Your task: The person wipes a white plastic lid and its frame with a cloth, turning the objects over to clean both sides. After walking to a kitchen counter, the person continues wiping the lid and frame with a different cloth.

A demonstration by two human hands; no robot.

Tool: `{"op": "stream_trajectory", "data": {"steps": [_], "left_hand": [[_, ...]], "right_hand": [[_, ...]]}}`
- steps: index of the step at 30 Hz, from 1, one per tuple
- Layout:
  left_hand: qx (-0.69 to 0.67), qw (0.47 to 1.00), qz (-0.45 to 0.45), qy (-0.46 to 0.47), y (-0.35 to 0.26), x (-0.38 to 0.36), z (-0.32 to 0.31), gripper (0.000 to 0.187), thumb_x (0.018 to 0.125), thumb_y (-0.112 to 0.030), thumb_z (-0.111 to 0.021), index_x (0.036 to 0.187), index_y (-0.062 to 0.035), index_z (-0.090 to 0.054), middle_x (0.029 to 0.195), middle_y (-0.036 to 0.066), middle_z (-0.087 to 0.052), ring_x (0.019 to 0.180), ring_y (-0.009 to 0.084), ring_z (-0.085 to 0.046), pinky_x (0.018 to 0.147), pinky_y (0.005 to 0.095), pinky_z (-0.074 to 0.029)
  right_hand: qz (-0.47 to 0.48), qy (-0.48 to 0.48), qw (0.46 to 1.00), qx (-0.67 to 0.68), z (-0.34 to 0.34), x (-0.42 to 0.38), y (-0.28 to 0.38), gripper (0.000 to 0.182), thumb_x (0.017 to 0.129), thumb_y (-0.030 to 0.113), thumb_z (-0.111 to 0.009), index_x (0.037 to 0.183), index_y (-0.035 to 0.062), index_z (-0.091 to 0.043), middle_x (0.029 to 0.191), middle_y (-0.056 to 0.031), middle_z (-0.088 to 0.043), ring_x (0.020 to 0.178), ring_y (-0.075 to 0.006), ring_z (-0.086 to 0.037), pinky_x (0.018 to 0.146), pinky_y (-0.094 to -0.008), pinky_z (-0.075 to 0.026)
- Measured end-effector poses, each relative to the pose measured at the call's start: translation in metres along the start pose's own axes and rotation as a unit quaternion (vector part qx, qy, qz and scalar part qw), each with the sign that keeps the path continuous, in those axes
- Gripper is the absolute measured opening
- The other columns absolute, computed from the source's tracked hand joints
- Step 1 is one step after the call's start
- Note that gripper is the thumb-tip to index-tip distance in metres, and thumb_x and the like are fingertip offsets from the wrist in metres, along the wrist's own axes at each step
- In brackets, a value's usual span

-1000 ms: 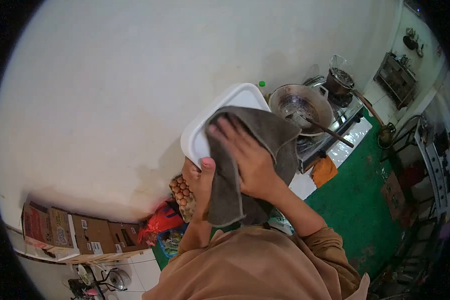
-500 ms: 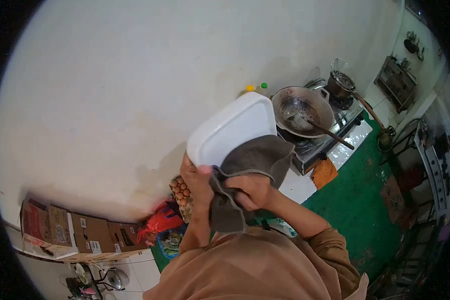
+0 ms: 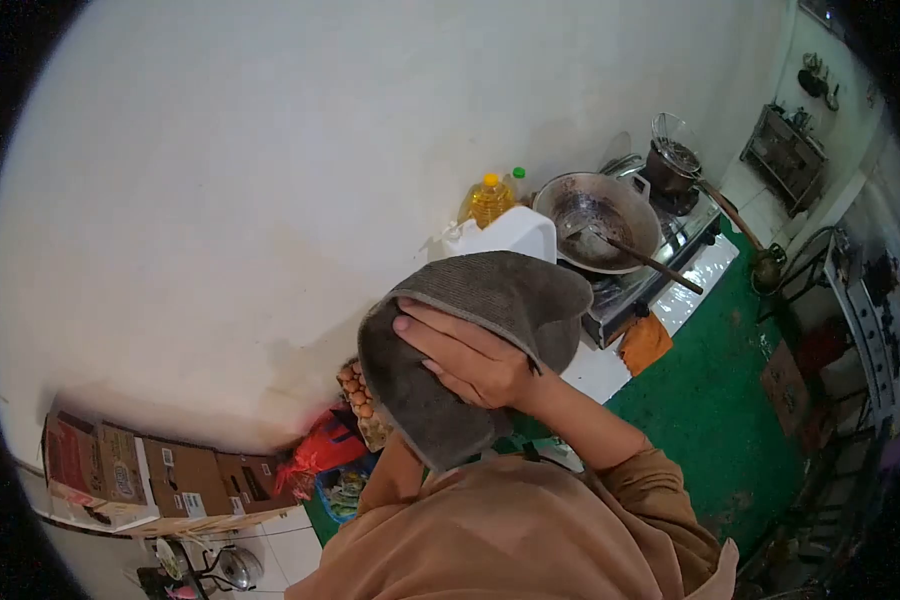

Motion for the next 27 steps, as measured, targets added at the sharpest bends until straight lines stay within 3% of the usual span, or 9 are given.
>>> {"op": "stream_trajectory", "data": {"steps": [6, 8, 11, 12, 15, 19, 23, 25, 27], "left_hand": [[0.186, 0.974, -0.128, 0.016, -0.028, -0.013, 0.0, 0.028, 0.074, -0.012, -0.071, 0.089, 0.0016, -0.052, 0.076, 0.003, -0.056, 0.064, 0.0122, -0.051, 0.059, 0.0243, -0.042], [0.425, 0.883, -0.199, -0.016, -0.04, -0.023, 0.006, 0.025, 0.069, -0.01, -0.072, 0.081, 0.0008, -0.052, 0.067, 0.006, -0.055, 0.055, 0.0132, -0.048, 0.052, 0.0242, -0.038], [0.529, 0.815, -0.231, 0.049, -0.04, -0.032, -0.007, 0.03, 0.072, -0.015, -0.068, 0.09, 0.0031, -0.054, 0.081, 0.009, -0.059, 0.066, 0.0151, -0.056, 0.058, 0.0257, -0.044], [0.531, 0.798, -0.274, 0.073, -0.045, -0.033, -0.017, 0.029, 0.072, -0.016, -0.07, 0.089, 0.0021, -0.053, 0.076, 0.008, -0.059, 0.064, 0.0127, -0.055, 0.056, 0.0241, -0.044], [0.457, 0.854, -0.245, 0.037, -0.044, -0.034, -0.017, 0.029, 0.067, -0.011, -0.076, 0.081, 0.0002, -0.054, 0.062, 0.007, -0.053, 0.051, 0.0145, -0.049, 0.048, 0.0274, -0.04], [0.477, 0.837, -0.262, 0.053, -0.035, -0.037, -0.015, 0.031, 0.069, -0.015, -0.078, 0.083, -0.0002, -0.055, 0.062, 0.007, -0.053, 0.049, 0.0155, -0.049, 0.048, 0.0274, -0.04], [0.359, 0.922, -0.145, 0.0, -0.016, -0.028, 0.009, 0.026, 0.074, -0.013, -0.074, 0.085, -0.0008, -0.053, 0.068, 0.004, -0.055, 0.058, 0.0112, -0.05, 0.055, 0.0251, -0.042], [0.322, 0.941, -0.104, -0.026, -0.014, -0.023, 0.013, 0.024, 0.076, -0.011, -0.072, 0.086, -0.001, -0.053, 0.071, 0.003, -0.055, 0.063, 0.0094, -0.05, 0.059, 0.0236, -0.042], [0.281, 0.957, -0.066, -0.036, -0.02, -0.015, 0.012, 0.022, 0.079, -0.008, -0.069, 0.089, -0.0013, -0.051, 0.078, 0.001, -0.055, 0.072, 0.0071, -0.049, 0.066, 0.0216, -0.041]], "right_hand": [[-0.086, -0.104, 0.99, -0.043, 0.038, -0.003, -0.046, 0.022, 0.09, 0.011, -0.049, 0.102, -0.0034, -0.061, 0.102, -0.018, -0.063, 0.095, -0.0333, -0.06, 0.081, -0.0378, -0.047], [-0.118, -0.11, 0.985, -0.06, 0.047, -0.001, -0.064, 0.017, 0.088, 0.009, -0.052, 0.097, -0.0025, -0.061, 0.096, -0.0179, -0.063, 0.088, -0.0332, -0.061, 0.077, -0.0371, -0.048], [-0.135, -0.169, 0.975, -0.044, 0.056, -0.012, -0.082, 0.019, 0.09, 0.014, -0.049, 0.087, -0.002, -0.06, 0.083, -0.0163, -0.058, 0.073, -0.0328, -0.056, 0.067, -0.0348, -0.044], [-0.203, -0.174, 0.963, -0.01, 0.057, -0.019, -0.096, 0.021, 0.091, 0.014, -0.049, 0.083, -0.0023, -0.059, 0.079, -0.0136, -0.058, 0.07, -0.0292, -0.055, 0.066, -0.0334, -0.044], [-0.337, -0.19, 0.918, 0.089, 0.058, -0.042, -0.125, 0.025, 0.092, 0.017, -0.049, 0.08, -0.0022, -0.058, 0.073, -0.0076, -0.057, 0.066, -0.0204, -0.053, 0.064, -0.0296, -0.042], [-0.456, -0.22, 0.818, 0.274, 0.048, -0.065, -0.15, 0.03, 0.094, 0.025, -0.051, 0.082, -0.0007, -0.061, 0.072, -0.0002, -0.059, 0.065, -0.0079, -0.052, 0.062, -0.0242, -0.042], [-0.489, -0.272, 0.771, 0.302, 0.041, -0.096, -0.174, 0.034, 0.092, 0.032, -0.054, 0.087, -0.0007, -0.064, 0.076, -0.0008, -0.061, 0.066, -0.0075, -0.055, 0.062, -0.0227, -0.044], [-0.567, -0.296, 0.683, 0.353, 0.031, -0.13, -0.195, 0.039, 0.091, 0.035, -0.055, 0.096, -0.0021, -0.064, 0.081, -0.0031, -0.063, 0.07, -0.0101, -0.059, 0.065, -0.023, -0.047], [-0.565, -0.305, 0.693, 0.327, 0.033, -0.14, -0.191, 0.041, 0.091, 0.037, -0.055, 0.101, -0.0022, -0.064, 0.084, -0.0047, -0.064, 0.071, -0.011, -0.06, 0.066, -0.0233, -0.047]]}}
Point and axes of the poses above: each hand's wrist, its own x-axis towards the middle knuckle, its own z-axis out of the back of the hand, y = z × x, the point moved 8 cm from there along x, towards the middle knuckle
